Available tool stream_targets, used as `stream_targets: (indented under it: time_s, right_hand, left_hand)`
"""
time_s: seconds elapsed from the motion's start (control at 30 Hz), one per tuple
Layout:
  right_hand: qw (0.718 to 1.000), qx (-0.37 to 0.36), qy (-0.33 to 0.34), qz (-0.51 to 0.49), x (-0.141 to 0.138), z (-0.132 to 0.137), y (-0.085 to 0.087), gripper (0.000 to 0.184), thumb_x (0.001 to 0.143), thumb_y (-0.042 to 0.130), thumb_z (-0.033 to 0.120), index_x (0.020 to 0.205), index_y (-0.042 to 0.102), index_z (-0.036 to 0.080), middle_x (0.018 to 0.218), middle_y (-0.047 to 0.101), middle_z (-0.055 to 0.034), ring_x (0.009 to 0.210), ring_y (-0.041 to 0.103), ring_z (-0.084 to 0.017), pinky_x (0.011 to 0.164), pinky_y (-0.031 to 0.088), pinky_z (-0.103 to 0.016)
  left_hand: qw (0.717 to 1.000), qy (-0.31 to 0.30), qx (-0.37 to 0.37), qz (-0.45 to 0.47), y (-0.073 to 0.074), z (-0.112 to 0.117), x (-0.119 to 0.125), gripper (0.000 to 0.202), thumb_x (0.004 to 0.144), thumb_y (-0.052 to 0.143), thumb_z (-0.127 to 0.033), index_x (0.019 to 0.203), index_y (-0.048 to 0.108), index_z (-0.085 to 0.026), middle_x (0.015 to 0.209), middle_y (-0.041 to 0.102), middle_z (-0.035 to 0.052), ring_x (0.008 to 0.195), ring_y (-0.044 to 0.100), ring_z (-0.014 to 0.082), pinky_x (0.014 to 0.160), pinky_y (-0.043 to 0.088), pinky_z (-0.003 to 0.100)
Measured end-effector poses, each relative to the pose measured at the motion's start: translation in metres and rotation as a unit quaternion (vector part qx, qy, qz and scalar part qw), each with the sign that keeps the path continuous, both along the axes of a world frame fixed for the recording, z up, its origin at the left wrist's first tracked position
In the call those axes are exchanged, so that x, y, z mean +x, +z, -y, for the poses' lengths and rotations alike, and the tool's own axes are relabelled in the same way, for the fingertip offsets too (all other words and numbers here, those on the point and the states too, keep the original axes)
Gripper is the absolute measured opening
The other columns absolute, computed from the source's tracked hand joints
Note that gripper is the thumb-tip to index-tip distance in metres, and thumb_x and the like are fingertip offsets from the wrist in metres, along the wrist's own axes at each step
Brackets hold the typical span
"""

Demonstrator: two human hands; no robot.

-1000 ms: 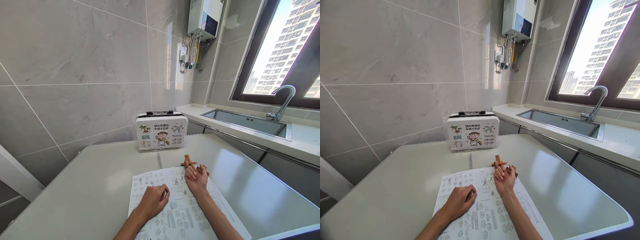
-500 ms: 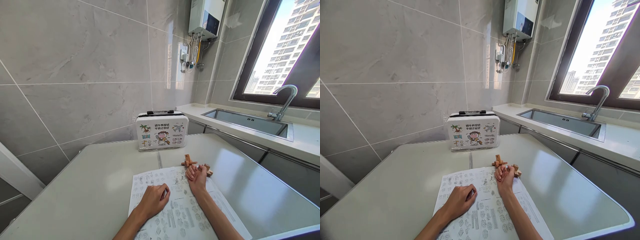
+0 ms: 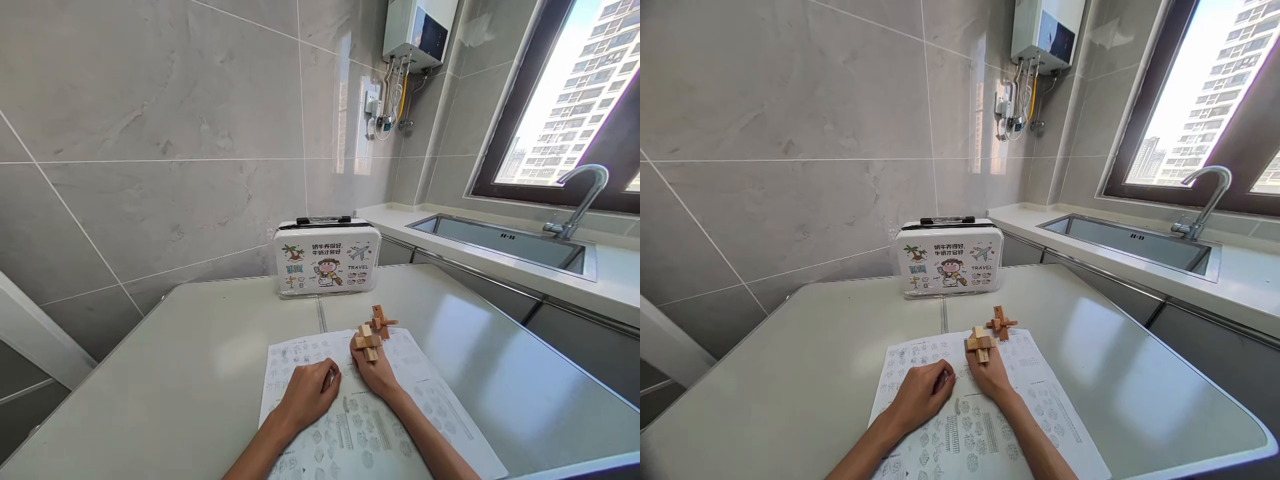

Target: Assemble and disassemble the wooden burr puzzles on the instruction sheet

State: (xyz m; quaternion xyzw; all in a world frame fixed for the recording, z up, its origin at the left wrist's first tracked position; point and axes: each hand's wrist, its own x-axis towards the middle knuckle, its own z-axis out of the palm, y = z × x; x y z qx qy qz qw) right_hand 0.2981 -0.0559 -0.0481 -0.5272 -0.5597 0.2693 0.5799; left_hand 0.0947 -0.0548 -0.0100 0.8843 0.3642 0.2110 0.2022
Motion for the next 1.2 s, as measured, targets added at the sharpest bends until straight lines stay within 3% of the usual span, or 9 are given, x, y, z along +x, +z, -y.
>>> stream_targets:
  time_s: [0.13,0.33,0.43,0.53,0.67,0.8,0.9,1.07,1.2]
  right_hand:
    - [0.993,0.01,0.044,0.106,0.0,0.003,0.0,0.015,0.086,0.058,0.031,0.073,0.058,0.023,0.069,0.063,-0.0001,0.065,0.054,-0.019,0.064,0.044,-0.03]
    - [0.97,0.019,0.075,0.229,-0.002,0.007,0.001,0.01,0.082,0.057,0.024,0.073,0.061,0.022,0.069,0.063,-0.0013,0.064,0.055,-0.018,0.064,0.036,-0.028]
    - [0.958,0.021,0.077,0.277,-0.004,0.007,-0.001,0.009,0.08,0.06,0.025,0.072,0.061,0.021,0.069,0.061,-0.0013,0.063,0.052,-0.017,0.063,0.03,-0.028]
    - [0.947,0.018,0.08,0.31,-0.007,0.006,-0.002,0.01,0.077,0.063,0.024,0.068,0.06,0.02,0.064,0.056,-0.0004,0.061,0.047,-0.016,0.062,0.024,-0.029]
    - [0.943,0.008,0.088,0.322,-0.009,0.008,-0.002,0.016,0.074,0.065,0.023,0.06,0.056,0.02,0.061,0.052,-0.0003,0.06,0.044,-0.016,0.062,0.022,-0.031]
    - [0.949,-0.013,0.104,0.297,-0.009,0.011,0.002,0.013,0.073,0.063,0.02,0.061,0.058,0.02,0.065,0.058,-0.002,0.064,0.051,-0.018,0.064,0.026,-0.03]
    - [0.959,-0.034,0.116,0.256,-0.009,0.013,0.005,0.008,0.074,0.061,0.019,0.066,0.061,0.02,0.07,0.063,-0.0037,0.068,0.055,-0.019,0.065,0.031,-0.029]
    - [0.974,-0.073,0.151,0.155,-0.009,0.012,0.011,0.011,0.08,0.06,0.023,0.069,0.058,0.02,0.067,0.064,-0.0031,0.066,0.056,-0.019,0.063,0.036,-0.028]
    - [0.962,-0.104,0.245,0.052,-0.007,0.011,0.017,0.02,0.092,0.051,0.032,0.077,0.059,0.021,0.067,0.066,-0.0016,0.063,0.06,-0.019,0.064,0.045,-0.029]
  left_hand:
    - [0.997,0.022,0.011,0.079,0.002,0.0,0.002,0.017,0.097,0.059,-0.029,0.113,0.059,-0.024,0.095,0.068,0.0032,0.083,0.066,0.0211,0.075,0.054,0.034]
    - [0.985,-0.021,0.014,0.172,0.002,0.001,0.003,0.073,0.079,0.074,-0.018,0.145,0.044,-0.026,0.148,0.052,0.0133,0.137,0.053,0.0327,0.114,0.048,0.051]
    - [0.984,-0.058,-0.026,0.168,0.001,0.004,0.002,0.097,0.071,0.08,-0.019,0.156,0.035,-0.029,0.158,0.045,0.0128,0.146,0.045,0.0358,0.121,0.043,0.053]
    - [0.982,-0.048,-0.061,0.17,0.001,0.006,0.002,0.104,0.074,0.086,-0.029,0.16,0.029,-0.03,0.161,0.043,0.0139,0.147,0.045,0.0367,0.121,0.043,0.054]
    - [0.983,-0.033,-0.037,0.176,0.002,0.006,0.004,0.095,0.079,0.085,-0.035,0.159,0.032,-0.03,0.16,0.045,0.0148,0.147,0.046,0.0367,0.12,0.043,0.056]
    - [0.985,-0.033,0.011,0.171,0.004,0.005,0.005,0.068,0.087,0.075,-0.031,0.149,0.048,-0.028,0.148,0.058,0.0123,0.138,0.055,0.033,0.117,0.045,0.053]
    - [0.982,-0.017,-0.007,0.187,0.006,0.006,0.006,0.051,0.091,0.071,-0.032,0.139,0.055,-0.027,0.139,0.065,0.0111,0.129,0.062,0.0303,0.112,0.051,0.048]
    - [0.97,0.025,-0.073,0.231,0.006,0.007,0.006,0.053,0.096,0.07,-0.041,0.143,0.051,-0.026,0.139,0.065,0.0115,0.126,0.065,0.029,0.109,0.052,0.046]
    - [0.965,0.056,-0.059,0.251,0.004,0.005,0.005,0.054,0.099,0.066,-0.043,0.148,0.047,-0.027,0.147,0.059,0.0117,0.134,0.059,0.0294,0.115,0.048,0.047]
